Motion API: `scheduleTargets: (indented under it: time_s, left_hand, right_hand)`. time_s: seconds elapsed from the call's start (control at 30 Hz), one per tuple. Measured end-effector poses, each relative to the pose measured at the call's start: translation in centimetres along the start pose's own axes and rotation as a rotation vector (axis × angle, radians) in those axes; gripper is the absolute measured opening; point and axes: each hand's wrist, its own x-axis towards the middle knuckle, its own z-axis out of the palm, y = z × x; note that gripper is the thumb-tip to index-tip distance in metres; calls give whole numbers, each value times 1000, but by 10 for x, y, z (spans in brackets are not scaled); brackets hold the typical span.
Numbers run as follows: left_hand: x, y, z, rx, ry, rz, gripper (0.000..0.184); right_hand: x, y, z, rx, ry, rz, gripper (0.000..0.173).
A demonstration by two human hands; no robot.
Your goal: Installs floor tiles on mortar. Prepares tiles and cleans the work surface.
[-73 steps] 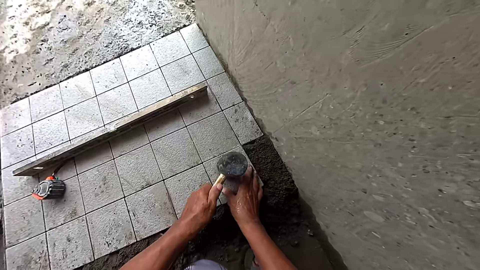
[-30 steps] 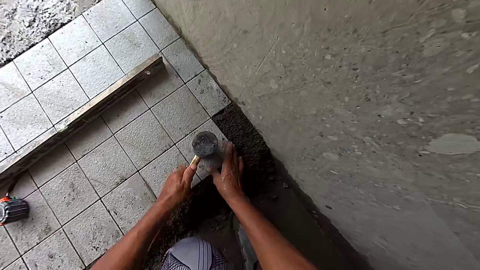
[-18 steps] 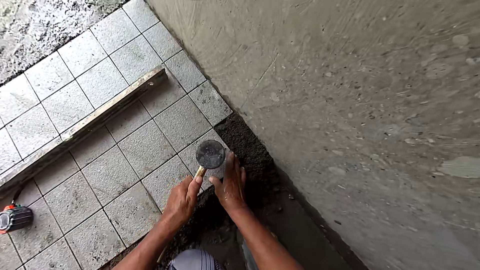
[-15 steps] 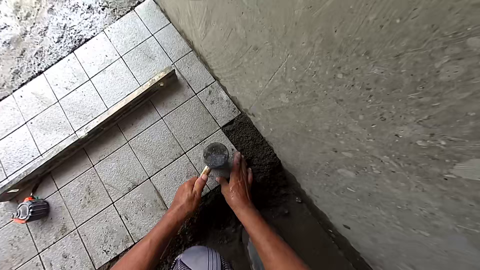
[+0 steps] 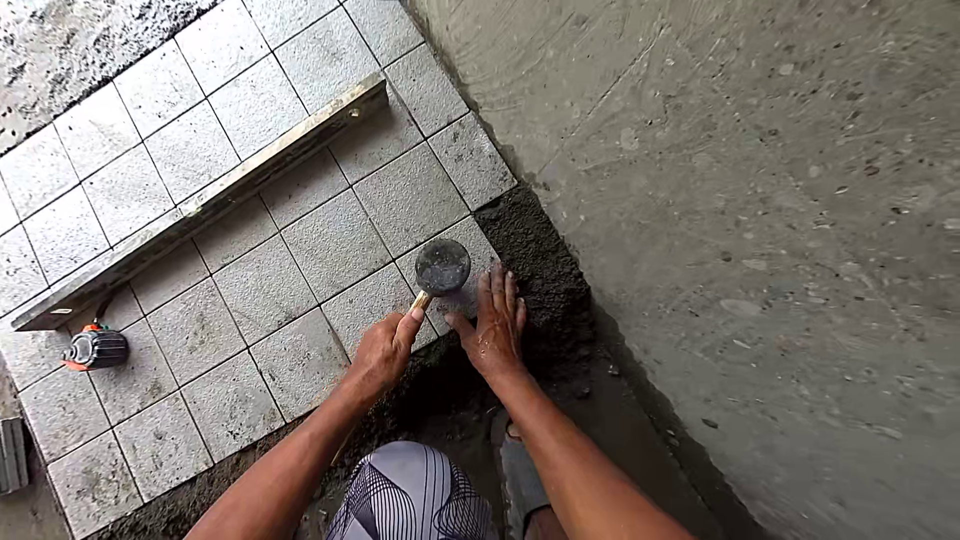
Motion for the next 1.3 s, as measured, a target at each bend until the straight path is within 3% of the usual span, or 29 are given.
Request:
scheduleTargets:
  time_s: [0.5,0.67,0.8,1.0,1.17,1.3]
  left_hand:
    - [14,-8,13,-8,0,-54,68]
    - [-1,-12,12,-71,88,61,68]
    - [-5,-15,8,-64,26,-72,68]
    - [0,-13,9,-57,9,-86,66]
    - [-10,-1,0,-146,33,-76,66]
    - [-6,-1,3,-101,78,-24,68]
  right_hand:
    - [2,-2,0,-15,17,19,92]
    - [-5,-6,0,4,47,6,84]
    - [-11,-5,8,1,72,-13,84]
    - [-11,-3,6,28,61,-4,83]
    - [-33,-1,14,31,229,14,57]
    - [-45,-8,29,-40,148,18,56]
